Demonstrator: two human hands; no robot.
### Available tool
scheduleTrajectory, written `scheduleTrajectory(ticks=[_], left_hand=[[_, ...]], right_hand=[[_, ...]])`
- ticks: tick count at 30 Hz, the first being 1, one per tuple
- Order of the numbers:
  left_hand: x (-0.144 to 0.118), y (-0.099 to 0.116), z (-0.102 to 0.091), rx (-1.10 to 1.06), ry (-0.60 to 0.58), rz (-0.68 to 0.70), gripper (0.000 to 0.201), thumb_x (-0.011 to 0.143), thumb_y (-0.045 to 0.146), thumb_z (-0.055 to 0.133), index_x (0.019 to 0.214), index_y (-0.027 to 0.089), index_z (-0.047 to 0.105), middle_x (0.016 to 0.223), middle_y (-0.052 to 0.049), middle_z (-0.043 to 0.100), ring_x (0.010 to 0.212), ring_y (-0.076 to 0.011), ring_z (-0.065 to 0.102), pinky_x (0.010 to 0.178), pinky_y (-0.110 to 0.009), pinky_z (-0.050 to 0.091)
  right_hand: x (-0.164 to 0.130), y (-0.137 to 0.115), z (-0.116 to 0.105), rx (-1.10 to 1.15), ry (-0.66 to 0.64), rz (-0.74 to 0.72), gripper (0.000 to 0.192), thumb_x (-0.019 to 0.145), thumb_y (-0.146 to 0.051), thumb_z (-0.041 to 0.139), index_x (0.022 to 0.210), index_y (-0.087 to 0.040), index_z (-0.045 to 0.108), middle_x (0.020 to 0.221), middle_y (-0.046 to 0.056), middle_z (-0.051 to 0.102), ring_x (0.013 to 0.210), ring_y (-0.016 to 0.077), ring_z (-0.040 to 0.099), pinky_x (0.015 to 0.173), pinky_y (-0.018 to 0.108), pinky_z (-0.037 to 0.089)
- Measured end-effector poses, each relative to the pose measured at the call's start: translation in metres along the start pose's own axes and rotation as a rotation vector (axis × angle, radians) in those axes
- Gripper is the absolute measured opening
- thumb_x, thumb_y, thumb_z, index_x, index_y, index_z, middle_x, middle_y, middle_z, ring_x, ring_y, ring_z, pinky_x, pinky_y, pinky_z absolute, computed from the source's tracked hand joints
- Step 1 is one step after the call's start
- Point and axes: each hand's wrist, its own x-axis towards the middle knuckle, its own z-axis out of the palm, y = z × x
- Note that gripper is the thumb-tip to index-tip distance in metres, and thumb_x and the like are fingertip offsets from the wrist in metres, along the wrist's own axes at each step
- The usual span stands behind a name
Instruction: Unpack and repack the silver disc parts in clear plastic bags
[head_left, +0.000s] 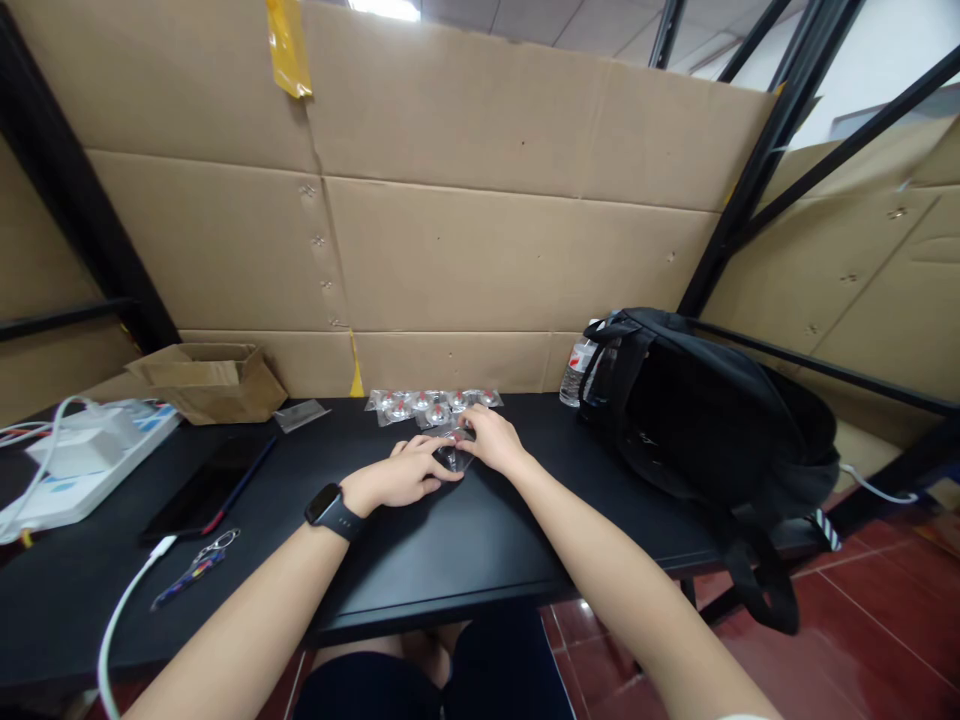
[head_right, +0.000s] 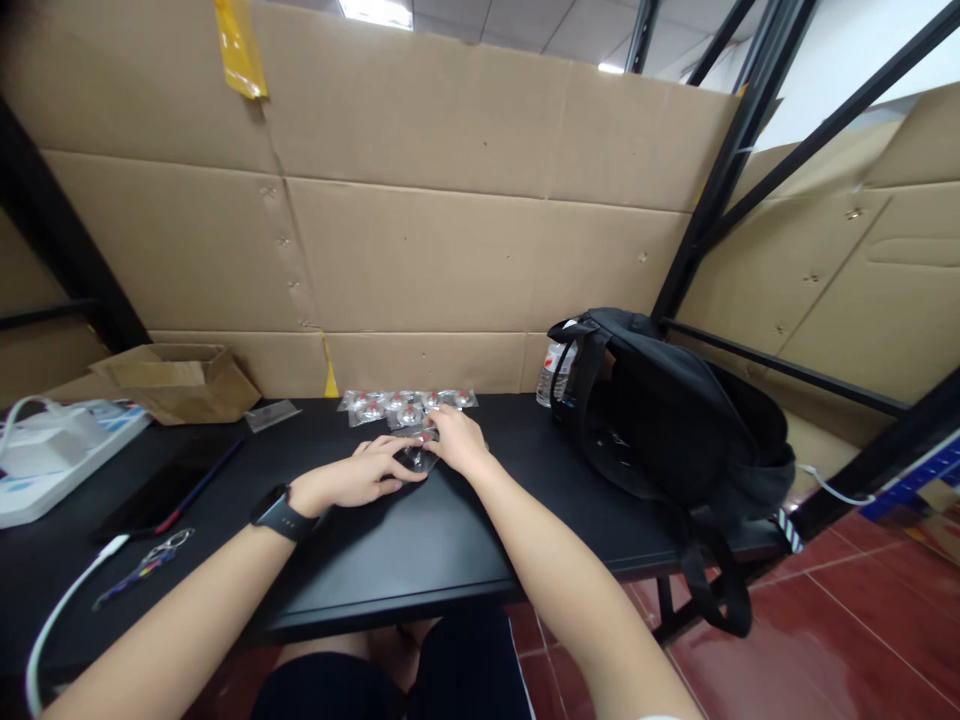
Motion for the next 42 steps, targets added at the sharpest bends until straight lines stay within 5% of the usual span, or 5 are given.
scheduleTrajectory(ticks=[11, 23, 30, 34, 42], left_hand=[[-0.004, -0.014, -0.013, -0.147, 0.313, 0.146, 0.042, 0.081, 0.004, 0.047, 0.108, 0.027, 0.07, 0.12, -0.004, 0.066, 0.116, -0.0213, 0.056, 0.106, -0.037, 0.04], [0.006, -0.015, -0.008, -0.168, 0.453, -0.114, 0.015, 0.089, 0.038, 0.063, 0.085, 0.025, 0.072, 0.096, 0.0, 0.076, 0.098, -0.0223, 0.067, 0.094, -0.033, 0.042], [0.011, -0.024, -0.002, -0.458, 0.513, -0.314, 0.022, 0.082, 0.041, 0.068, 0.095, 0.024, 0.064, 0.09, 0.0, 0.079, 0.091, -0.0224, 0.072, 0.086, -0.033, 0.047], [0.011, -0.016, 0.0, -0.365, 0.507, -0.42, 0.03, 0.085, 0.035, 0.063, 0.113, 0.028, 0.055, 0.087, 0.003, 0.079, 0.094, -0.023, 0.071, 0.092, -0.04, 0.041], [0.011, -0.013, 0.004, -0.046, 0.404, -0.357, 0.03, 0.094, 0.048, 0.051, 0.106, 0.035, 0.075, 0.114, -0.006, 0.07, 0.119, -0.0324, 0.054, 0.096, -0.05, 0.035]], right_hand=[[0.003, 0.013, -0.017, 0.449, -0.199, -0.278, 0.025, 0.088, -0.033, 0.07, 0.108, -0.019, 0.066, 0.093, 0.002, 0.064, 0.074, 0.0136, 0.056, 0.07, 0.025, 0.045], [0.005, 0.028, -0.006, 0.51, -0.204, -0.189, 0.008, 0.083, -0.024, 0.072, 0.081, -0.016, 0.07, 0.08, 0.001, 0.066, 0.07, 0.0127, 0.057, 0.07, 0.024, 0.044], [0.01, 0.033, 0.011, 0.86, -0.161, 0.092, 0.025, 0.08, -0.027, 0.071, 0.101, -0.017, 0.062, 0.067, -0.003, 0.065, 0.057, 0.0121, 0.057, 0.061, 0.024, 0.047], [0.007, 0.03, 0.015, 0.692, -0.126, 0.084, 0.054, 0.078, -0.017, 0.07, 0.129, -0.02, 0.051, 0.069, -0.006, 0.066, 0.059, 0.0112, 0.058, 0.067, 0.023, 0.046], [0.002, 0.023, 0.006, 0.257, -0.196, -0.18, 0.038, 0.072, -0.012, 0.077, 0.108, -0.021, 0.075, 0.096, 0.004, 0.058, 0.089, 0.0179, 0.057, 0.087, 0.029, 0.046]])
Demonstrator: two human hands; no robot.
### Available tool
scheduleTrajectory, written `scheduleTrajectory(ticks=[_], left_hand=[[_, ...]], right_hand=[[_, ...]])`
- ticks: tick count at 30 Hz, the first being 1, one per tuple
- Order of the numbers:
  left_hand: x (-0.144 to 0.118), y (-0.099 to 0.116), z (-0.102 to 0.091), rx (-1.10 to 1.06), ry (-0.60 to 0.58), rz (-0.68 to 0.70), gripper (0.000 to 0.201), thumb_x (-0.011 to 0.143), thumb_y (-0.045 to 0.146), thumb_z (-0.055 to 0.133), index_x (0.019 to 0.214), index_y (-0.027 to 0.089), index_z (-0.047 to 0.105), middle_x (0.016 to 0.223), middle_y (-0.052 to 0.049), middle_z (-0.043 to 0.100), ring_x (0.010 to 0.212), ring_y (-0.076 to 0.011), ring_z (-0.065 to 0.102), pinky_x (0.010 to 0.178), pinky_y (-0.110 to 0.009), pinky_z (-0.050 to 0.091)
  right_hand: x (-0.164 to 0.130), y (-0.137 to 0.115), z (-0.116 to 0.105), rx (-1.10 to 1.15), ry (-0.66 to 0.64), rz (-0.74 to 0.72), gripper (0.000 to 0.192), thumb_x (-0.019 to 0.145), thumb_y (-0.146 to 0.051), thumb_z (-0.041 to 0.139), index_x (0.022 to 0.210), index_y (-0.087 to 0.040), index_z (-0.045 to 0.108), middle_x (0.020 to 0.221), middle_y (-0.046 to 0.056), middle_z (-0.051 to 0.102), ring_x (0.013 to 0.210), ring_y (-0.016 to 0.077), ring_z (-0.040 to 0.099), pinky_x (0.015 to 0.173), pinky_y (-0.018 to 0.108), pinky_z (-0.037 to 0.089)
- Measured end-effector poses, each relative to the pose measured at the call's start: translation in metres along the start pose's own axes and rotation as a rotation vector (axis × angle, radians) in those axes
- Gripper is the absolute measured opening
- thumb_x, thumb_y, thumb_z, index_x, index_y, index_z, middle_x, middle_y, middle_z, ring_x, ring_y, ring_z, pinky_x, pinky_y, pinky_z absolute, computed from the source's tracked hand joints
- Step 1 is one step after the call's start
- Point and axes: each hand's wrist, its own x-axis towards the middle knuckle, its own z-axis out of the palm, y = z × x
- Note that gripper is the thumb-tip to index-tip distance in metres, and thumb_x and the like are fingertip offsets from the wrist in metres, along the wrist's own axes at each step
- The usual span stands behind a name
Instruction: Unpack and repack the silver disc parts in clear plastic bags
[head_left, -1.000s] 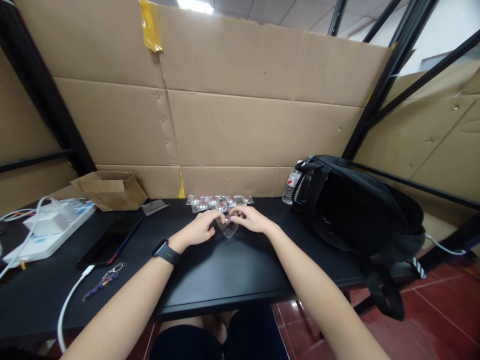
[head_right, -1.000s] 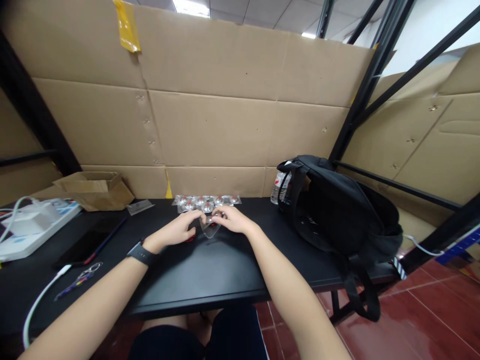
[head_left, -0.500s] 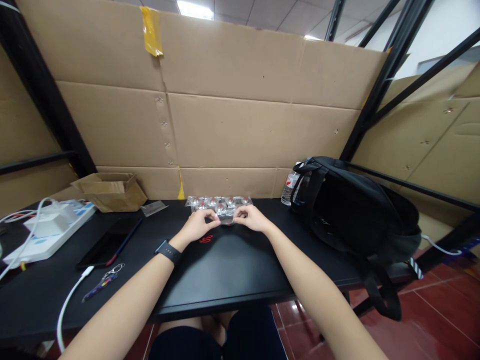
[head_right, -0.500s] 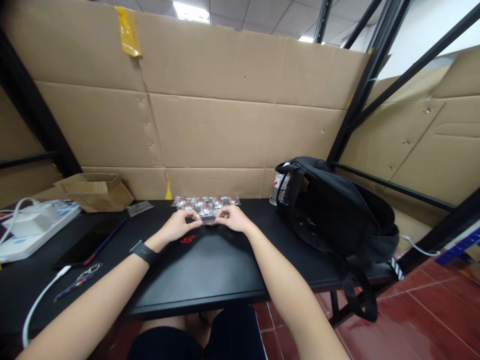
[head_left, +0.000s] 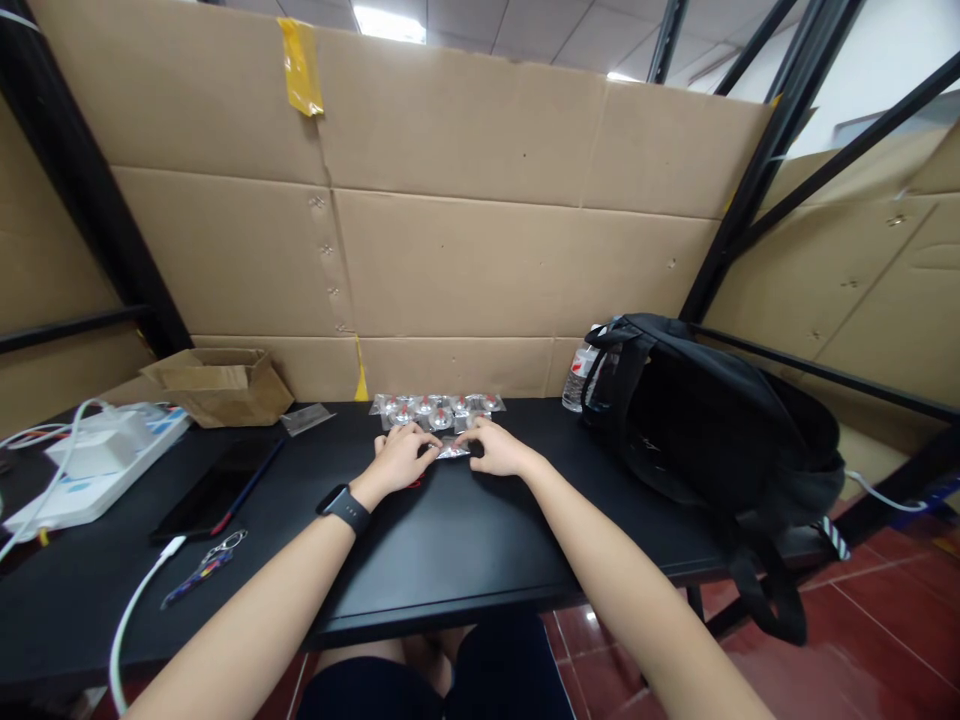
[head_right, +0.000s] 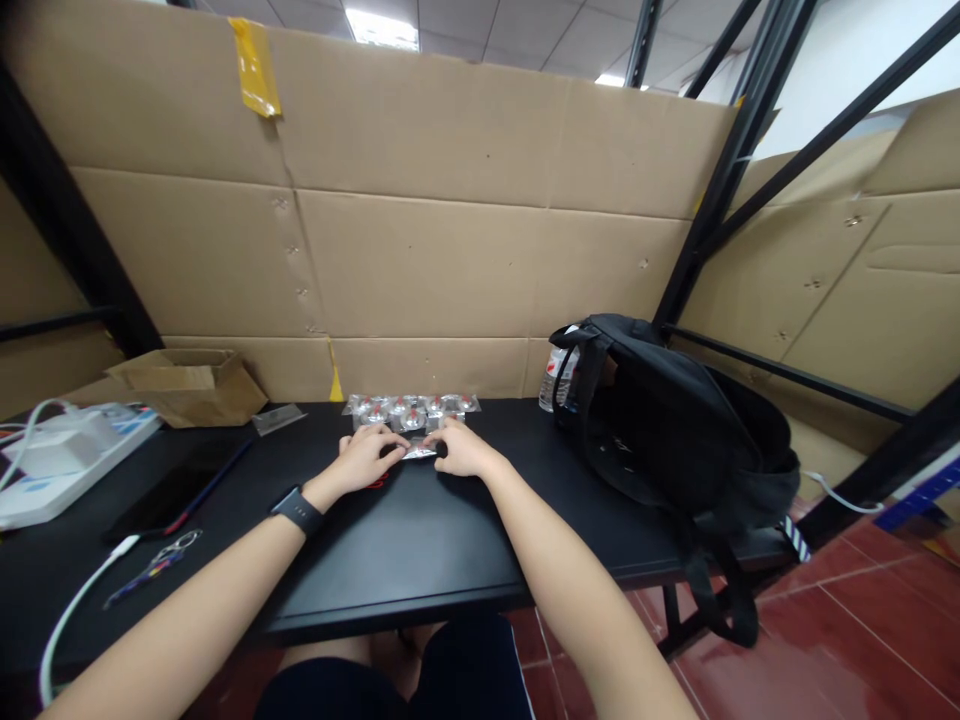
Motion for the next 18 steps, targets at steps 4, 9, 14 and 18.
scheduleTrajectory(ticks=[4, 9, 14, 18], left_hand=[[0.0, -0.003, 0.002, 0.03, 0.0, 0.051, 0.036, 0.085, 0.058, 0.062, 0.108, 0.033, 0.075, 0.125, -0.007, 0.065, 0.123, -0.035, 0.048, 0.1, -0.052, 0.034], [0.003, -0.003, -0.002, 0.0, 0.048, 0.004, 0.021, 0.091, 0.039, 0.058, 0.099, 0.031, 0.076, 0.121, -0.005, 0.071, 0.122, -0.0329, 0.052, 0.099, -0.051, 0.034], [0.004, -0.003, -0.008, -0.1, 0.024, -0.065, 0.025, 0.094, 0.043, 0.053, 0.093, 0.029, 0.074, 0.105, -0.002, 0.078, 0.108, -0.0284, 0.066, 0.095, -0.045, 0.037], [0.004, -0.004, -0.007, -0.171, 0.02, -0.076, 0.022, 0.094, 0.04, 0.053, 0.095, 0.029, 0.073, 0.093, 0.001, 0.08, 0.096, -0.0241, 0.072, 0.089, -0.036, 0.04]], right_hand=[[0.0, 0.001, 0.004, 0.0, 0.041, 0.003, 0.027, 0.079, -0.026, 0.079, 0.106, -0.02, 0.076, 0.106, 0.007, 0.059, 0.102, 0.0219, 0.057, 0.098, 0.035, 0.045], [0.004, -0.003, 0.002, 0.03, 0.115, -0.039, 0.017, 0.093, -0.028, 0.065, 0.094, -0.017, 0.077, 0.095, 0.007, 0.065, 0.093, 0.0193, 0.06, 0.091, 0.032, 0.045], [0.006, -0.005, 0.004, 0.181, 0.107, 0.063, 0.025, 0.096, -0.028, 0.057, 0.082, -0.016, 0.073, 0.073, 0.002, 0.068, 0.07, 0.0145, 0.061, 0.072, 0.025, 0.044], [0.007, -0.001, 0.016, 0.419, 0.077, 0.195, 0.025, 0.082, -0.029, 0.073, 0.103, -0.015, 0.071, 0.072, 0.0, 0.071, 0.064, 0.0138, 0.062, 0.063, 0.022, 0.044]])
